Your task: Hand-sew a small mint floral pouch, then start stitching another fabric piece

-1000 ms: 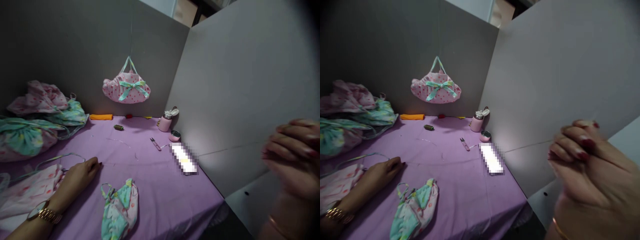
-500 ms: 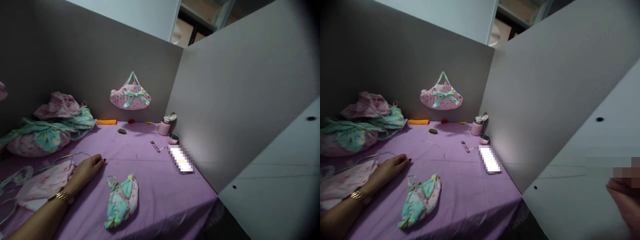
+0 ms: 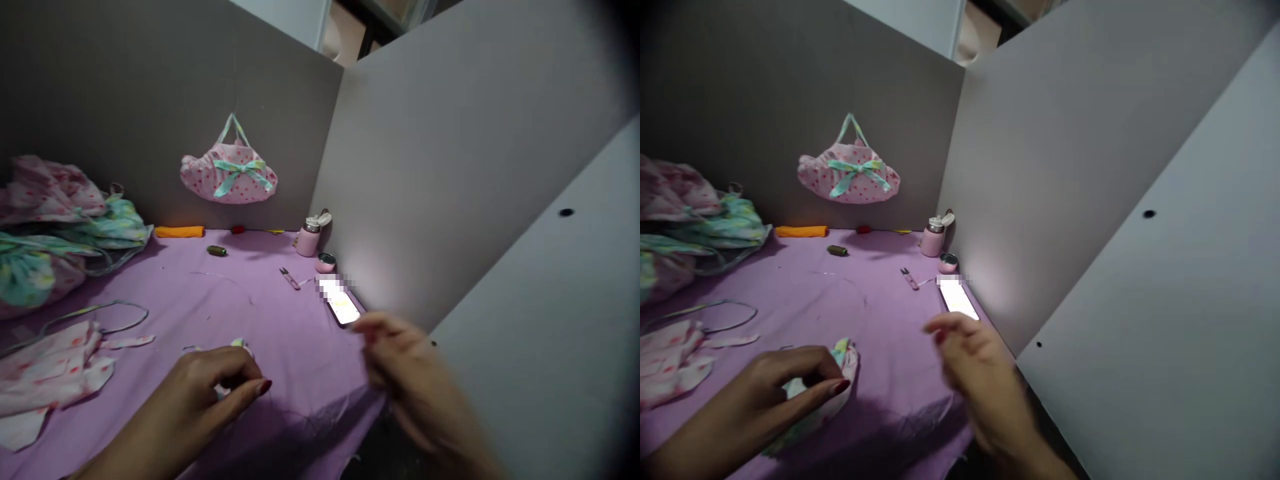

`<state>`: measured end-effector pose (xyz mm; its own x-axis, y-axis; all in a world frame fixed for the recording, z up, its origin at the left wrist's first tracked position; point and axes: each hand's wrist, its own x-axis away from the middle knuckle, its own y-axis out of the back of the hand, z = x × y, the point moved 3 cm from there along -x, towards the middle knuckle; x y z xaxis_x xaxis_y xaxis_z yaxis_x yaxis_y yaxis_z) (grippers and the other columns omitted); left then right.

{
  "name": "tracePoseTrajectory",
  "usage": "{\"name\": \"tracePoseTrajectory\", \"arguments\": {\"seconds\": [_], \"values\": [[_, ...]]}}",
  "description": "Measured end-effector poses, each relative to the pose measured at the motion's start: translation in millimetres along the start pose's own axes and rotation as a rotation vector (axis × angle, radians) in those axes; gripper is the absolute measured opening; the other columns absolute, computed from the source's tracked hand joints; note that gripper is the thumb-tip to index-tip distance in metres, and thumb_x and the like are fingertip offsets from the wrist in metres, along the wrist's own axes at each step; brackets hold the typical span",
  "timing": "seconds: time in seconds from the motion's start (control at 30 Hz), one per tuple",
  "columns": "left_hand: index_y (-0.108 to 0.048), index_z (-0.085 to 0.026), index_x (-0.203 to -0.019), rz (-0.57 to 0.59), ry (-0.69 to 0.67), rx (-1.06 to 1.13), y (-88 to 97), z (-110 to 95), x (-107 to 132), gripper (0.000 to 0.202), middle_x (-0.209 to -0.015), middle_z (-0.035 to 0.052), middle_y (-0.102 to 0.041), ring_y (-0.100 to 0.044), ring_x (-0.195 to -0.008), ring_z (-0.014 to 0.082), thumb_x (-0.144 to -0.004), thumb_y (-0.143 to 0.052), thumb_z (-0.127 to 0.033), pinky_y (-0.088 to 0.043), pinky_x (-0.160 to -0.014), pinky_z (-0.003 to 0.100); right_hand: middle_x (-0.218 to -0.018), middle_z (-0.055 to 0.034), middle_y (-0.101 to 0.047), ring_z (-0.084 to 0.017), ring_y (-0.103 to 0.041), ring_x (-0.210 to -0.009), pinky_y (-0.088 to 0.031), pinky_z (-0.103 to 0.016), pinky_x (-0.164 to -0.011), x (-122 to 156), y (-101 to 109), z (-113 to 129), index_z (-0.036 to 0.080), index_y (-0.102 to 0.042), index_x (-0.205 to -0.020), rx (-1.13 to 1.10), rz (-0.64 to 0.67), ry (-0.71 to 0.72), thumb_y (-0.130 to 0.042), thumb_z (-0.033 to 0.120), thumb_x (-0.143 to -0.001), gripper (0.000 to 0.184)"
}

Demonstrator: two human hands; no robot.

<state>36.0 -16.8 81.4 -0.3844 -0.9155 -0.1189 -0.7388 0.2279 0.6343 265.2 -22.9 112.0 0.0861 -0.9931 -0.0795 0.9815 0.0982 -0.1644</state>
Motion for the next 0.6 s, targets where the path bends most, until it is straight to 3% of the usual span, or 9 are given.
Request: {"name": "tracePoseTrajectory", "arguments": {"seconds": [0.07,0.17,0.3,0.47,0.6], "values": [[-0.059,-0.022,-0.068,0.01,0.013,-0.029,-8.1,3,-2,0.024,-0.065,-0.0018,-0.064,-0.058,-0.06,0.0154,-0.086,-0.048,-0.033,-0.04,-0.056,0.023,-0.05,0.0098,-0.033,-0.002,-0.018,-0.038,-0.013,-0.019,-0.036,-13,-36,-43,0.017,-0.065,-0.09,-0.07,0.25,-0.29,-0.069,0.039,-0.076,0.027],[-0.059,-0.02,-0.069,0.005,0.034,-0.036,-14.4,12,-5,0.024,-0.065,-0.0008,-0.061,-0.056,-0.06,0.0153,-0.086,-0.047,-0.032,-0.038,-0.055,0.024,-0.05,0.0103,-0.036,-0.002,-0.02,-0.038,-0.013,-0.019,-0.037,-14,-61,-90,0.015,-0.062,-0.083,-0.166,0.388,-0.459,-0.074,0.041,-0.07,0.031],[-0.056,-0.02,-0.066,0.013,0.113,0.107,-20.3,22,-9,0.024,-0.06,-0.0032,-0.053,-0.048,-0.056,0.0135,-0.084,-0.048,-0.033,-0.034,-0.051,0.023,-0.044,0.0127,-0.032,-0.001,-0.016,-0.035,-0.009,-0.019,-0.036,-14,-59,-107,0.017,-0.051,-0.066,-0.263,0.379,-0.509,-0.077,0.039,-0.066,0.034],[-0.05,-0.02,-0.064,0.088,0.232,0.454,-28.2,43,-13,0.027,-0.058,-0.0055,-0.043,-0.04,-0.053,0.0121,-0.082,-0.049,-0.041,-0.033,-0.051,0.023,-0.042,0.0129,-0.032,0.0,-0.015,-0.034,-0.007,-0.02,-0.036,-25,-44,-107,0.017,-0.05,-0.068,-0.312,0.254,-0.526,-0.078,0.036,-0.065,0.034],[-0.051,-0.02,-0.063,0.039,0.249,0.446,-19.8,56,-11,0.03,-0.06,-0.0043,-0.046,-0.042,-0.057,0.0128,-0.083,-0.05,-0.042,-0.035,-0.054,0.023,-0.04,0.0128,-0.031,0.0,-0.014,-0.034,-0.006,-0.019,-0.036,-30,-35,-115,0.017,-0.048,-0.067,-0.348,0.224,-0.538,-0.077,0.035,-0.065,0.033]]}}
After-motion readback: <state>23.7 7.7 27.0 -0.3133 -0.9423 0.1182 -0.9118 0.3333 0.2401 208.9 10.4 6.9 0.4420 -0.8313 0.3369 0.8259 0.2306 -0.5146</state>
